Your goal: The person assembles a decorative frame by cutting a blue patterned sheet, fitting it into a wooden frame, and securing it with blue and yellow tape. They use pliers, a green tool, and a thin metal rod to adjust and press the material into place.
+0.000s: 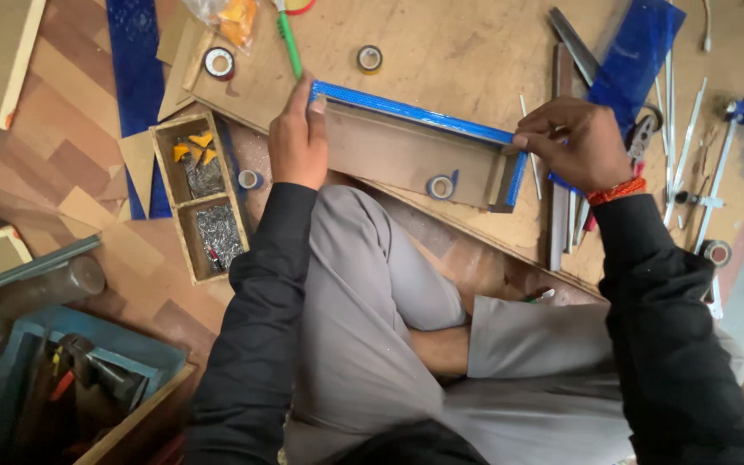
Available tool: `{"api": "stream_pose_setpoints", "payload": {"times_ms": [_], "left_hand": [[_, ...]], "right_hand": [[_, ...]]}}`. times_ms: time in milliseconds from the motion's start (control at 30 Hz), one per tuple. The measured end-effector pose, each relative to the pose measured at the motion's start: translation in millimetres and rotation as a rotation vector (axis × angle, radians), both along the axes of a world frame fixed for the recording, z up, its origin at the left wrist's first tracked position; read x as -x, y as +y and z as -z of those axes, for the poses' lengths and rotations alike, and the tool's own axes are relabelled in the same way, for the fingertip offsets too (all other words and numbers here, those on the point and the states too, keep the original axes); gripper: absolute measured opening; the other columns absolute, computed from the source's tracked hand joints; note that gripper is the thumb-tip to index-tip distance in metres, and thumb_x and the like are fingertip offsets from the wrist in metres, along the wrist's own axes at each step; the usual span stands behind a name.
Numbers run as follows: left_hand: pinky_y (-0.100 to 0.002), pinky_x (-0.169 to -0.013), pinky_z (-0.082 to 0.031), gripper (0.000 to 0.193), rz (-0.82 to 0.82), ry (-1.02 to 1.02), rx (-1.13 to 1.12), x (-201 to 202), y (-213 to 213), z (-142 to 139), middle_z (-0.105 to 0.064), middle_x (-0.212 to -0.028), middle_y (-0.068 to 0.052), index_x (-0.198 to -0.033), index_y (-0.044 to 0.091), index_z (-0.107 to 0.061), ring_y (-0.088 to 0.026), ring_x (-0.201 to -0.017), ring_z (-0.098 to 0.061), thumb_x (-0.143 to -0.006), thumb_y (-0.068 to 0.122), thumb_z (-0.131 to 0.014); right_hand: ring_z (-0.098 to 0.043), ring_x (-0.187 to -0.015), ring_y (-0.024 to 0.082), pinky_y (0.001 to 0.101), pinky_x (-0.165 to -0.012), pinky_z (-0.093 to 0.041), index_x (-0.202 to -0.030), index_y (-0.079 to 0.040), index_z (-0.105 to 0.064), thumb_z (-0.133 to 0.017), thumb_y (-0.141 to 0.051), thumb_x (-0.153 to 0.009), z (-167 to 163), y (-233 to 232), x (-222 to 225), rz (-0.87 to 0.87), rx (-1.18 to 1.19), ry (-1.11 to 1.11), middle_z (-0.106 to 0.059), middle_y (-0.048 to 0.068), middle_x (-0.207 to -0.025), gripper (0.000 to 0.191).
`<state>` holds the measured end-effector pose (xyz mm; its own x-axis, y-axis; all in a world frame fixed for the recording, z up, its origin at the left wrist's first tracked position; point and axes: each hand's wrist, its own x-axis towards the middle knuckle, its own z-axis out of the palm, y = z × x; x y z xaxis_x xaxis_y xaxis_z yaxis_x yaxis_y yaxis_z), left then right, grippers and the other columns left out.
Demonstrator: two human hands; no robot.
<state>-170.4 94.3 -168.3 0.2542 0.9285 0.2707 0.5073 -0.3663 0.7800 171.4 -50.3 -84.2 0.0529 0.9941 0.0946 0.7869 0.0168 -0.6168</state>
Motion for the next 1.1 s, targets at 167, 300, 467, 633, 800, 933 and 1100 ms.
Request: {"api": "stream_pose_setpoints", "payload": {"times_ms": [167, 300, 467, 633, 800, 933, 1100], "left_hand": [[-0.048, -0.097, -0.052, 0.040, -0.007, -0.042, 0.027, 9.1, 8.9, 10.7, -0.068, -0.123, -0.028, -0.141, 0.003, -0.059, -0.044, -0.114, -0.066, -0.105, 0.019, -0.051], [-0.046, -0.098, -0.052, 0.040, 0.008, -0.067, 0.113, 13.8, 11.3, 8.5, -0.067, -0.124, -0.026, -0.142, 0.006, -0.060, -0.043, -0.115, -0.065, -0.105, 0.020, -0.051], [-0.041, -0.106, -0.050, 0.039, 0.039, -0.152, 0.114, 21.9, 12.4, 7.3, -0.066, -0.132, -0.024, -0.142, 0.006, -0.059, -0.040, -0.126, -0.062, -0.106, 0.019, -0.052], [-0.038, -0.111, -0.048, 0.039, 0.044, -0.283, 0.160, 22.5, 12.5, 12.5, -0.066, -0.138, -0.020, -0.143, 0.007, -0.059, -0.035, -0.134, -0.061, -0.107, 0.020, -0.050], [-0.037, -0.109, -0.048, 0.041, -0.035, -0.233, 0.189, 19.3, 9.2, 17.4, -0.066, -0.138, -0.019, -0.143, 0.009, -0.061, -0.033, -0.131, -0.062, -0.106, 0.025, -0.050], [-0.036, -0.110, -0.048, 0.042, 0.006, -0.278, 0.152, 20.5, 10.3, 22.5, -0.065, -0.140, -0.018, -0.143, 0.006, -0.059, -0.032, -0.133, -0.063, -0.108, 0.027, -0.050], [-0.035, -0.109, -0.048, 0.043, 0.024, -0.292, 0.149, 21.4, 10.4, 30.9, -0.066, -0.139, -0.019, -0.142, 0.005, -0.061, -0.031, -0.131, -0.065, -0.107, 0.027, -0.051]], "right_hand": [[-0.070, -0.093, 0.029, 0.0378, -0.079, -0.056, -0.097, -0.008, -0.077, -0.082, -0.016, -0.092, -13.7, 36.2, 34.9, -0.311, -0.244, -0.384, -0.074, 0.008, -0.100, 0.011], [-0.068, -0.092, 0.029, 0.0399, -0.079, -0.055, -0.095, -0.010, -0.074, -0.078, -0.015, -0.090, -4.6, 82.4, 91.7, -0.380, -0.319, -0.405, -0.071, 0.006, -0.099, 0.008], [-0.065, -0.089, 0.029, 0.0422, -0.074, -0.053, -0.091, -0.011, -0.071, -0.077, -0.020, -0.089, 8.5, 144.4, 164.5, -0.466, -0.470, -0.383, -0.065, 0.006, -0.092, 0.011], [-0.066, -0.086, 0.029, 0.0427, -0.070, -0.052, -0.087, -0.010, -0.069, -0.078, -0.021, -0.082, 14.3, 169.7, 192.5, -0.474, -0.484, -0.387, -0.064, 0.006, -0.089, 0.015], [-0.067, -0.077, 0.030, 0.0416, -0.066, -0.053, -0.085, -0.012, -0.073, -0.077, -0.021, -0.082, 13.3, 146.9, 166.0, -0.374, -0.326, -0.312, -0.068, 0.006, -0.087, 0.010], [-0.069, -0.083, 0.028, 0.0376, -0.072, -0.055, -0.092, -0.012, -0.077, -0.078, -0.019, -0.085, -2.7, 94.0, 112.0, -0.377, -0.261, -0.382, -0.072, 0.007, -0.096, 0.010], [-0.070, -0.081, 0.028, 0.0360, -0.066, -0.054, -0.095, -0.010, -0.077, -0.078, -0.019, -0.091, -25.0, 28.1, 49.6, -0.295, -0.130, -0.483, -0.074, 0.007, -0.097, 0.010]]}}
